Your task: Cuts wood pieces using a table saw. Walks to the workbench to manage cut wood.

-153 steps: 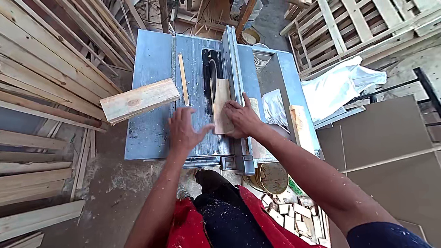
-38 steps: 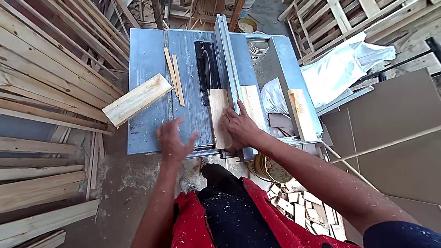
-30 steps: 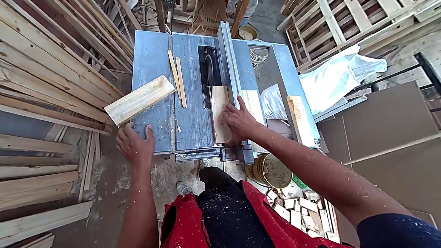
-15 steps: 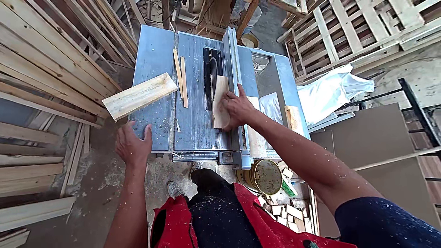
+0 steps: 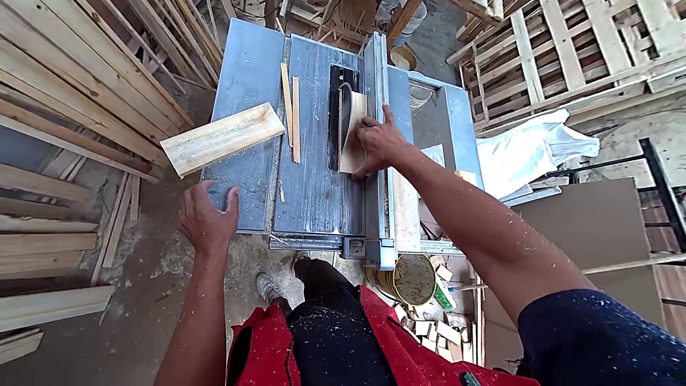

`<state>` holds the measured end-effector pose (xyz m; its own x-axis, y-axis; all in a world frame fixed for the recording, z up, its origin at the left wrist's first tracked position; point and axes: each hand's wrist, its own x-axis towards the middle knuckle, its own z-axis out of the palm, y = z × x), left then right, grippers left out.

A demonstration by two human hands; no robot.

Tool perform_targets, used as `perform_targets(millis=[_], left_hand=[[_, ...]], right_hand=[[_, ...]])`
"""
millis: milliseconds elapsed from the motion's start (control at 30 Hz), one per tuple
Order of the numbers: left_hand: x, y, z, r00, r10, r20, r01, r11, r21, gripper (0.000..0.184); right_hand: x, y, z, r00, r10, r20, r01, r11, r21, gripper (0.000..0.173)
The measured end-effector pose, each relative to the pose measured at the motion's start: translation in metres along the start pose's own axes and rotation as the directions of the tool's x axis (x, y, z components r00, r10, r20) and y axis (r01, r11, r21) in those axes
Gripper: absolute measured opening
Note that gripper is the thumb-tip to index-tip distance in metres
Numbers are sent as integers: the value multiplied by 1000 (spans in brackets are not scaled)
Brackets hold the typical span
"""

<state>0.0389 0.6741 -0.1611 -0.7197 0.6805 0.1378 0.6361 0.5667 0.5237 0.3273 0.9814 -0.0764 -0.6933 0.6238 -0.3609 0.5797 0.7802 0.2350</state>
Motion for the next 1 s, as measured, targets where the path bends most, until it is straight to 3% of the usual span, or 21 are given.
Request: perform_targets(millis=[400,533,733,833,900,1000], left_hand=[[2,1,-1,999,-52,1,52,998,-20,61],[3,-3,1,998,-12,-56,11,1000,-18,53],[5,-13,14,973,106,-204,-106,994,10,35],[6,-10,15,970,127,-209,-124,992,28,34],[5,-9,9,969,148,-196,-138,988,66,35],[12,-2,4,961,236,-142,-226,971,81,39]], right_hand=[[40,31,-4,1000,23,5,-23,999,25,124],[78,60,-16,1000,0,9,0,1000,18,112],[137,101,-26,989,-137,-51,135,990,-27,73],[144,109,-37,990,-118,-72,119,993,2,26],[154,113,-38,987,-115,-110,118,993,17,16],[160,123,-34,971,-187,-150,201,976,89,17]])
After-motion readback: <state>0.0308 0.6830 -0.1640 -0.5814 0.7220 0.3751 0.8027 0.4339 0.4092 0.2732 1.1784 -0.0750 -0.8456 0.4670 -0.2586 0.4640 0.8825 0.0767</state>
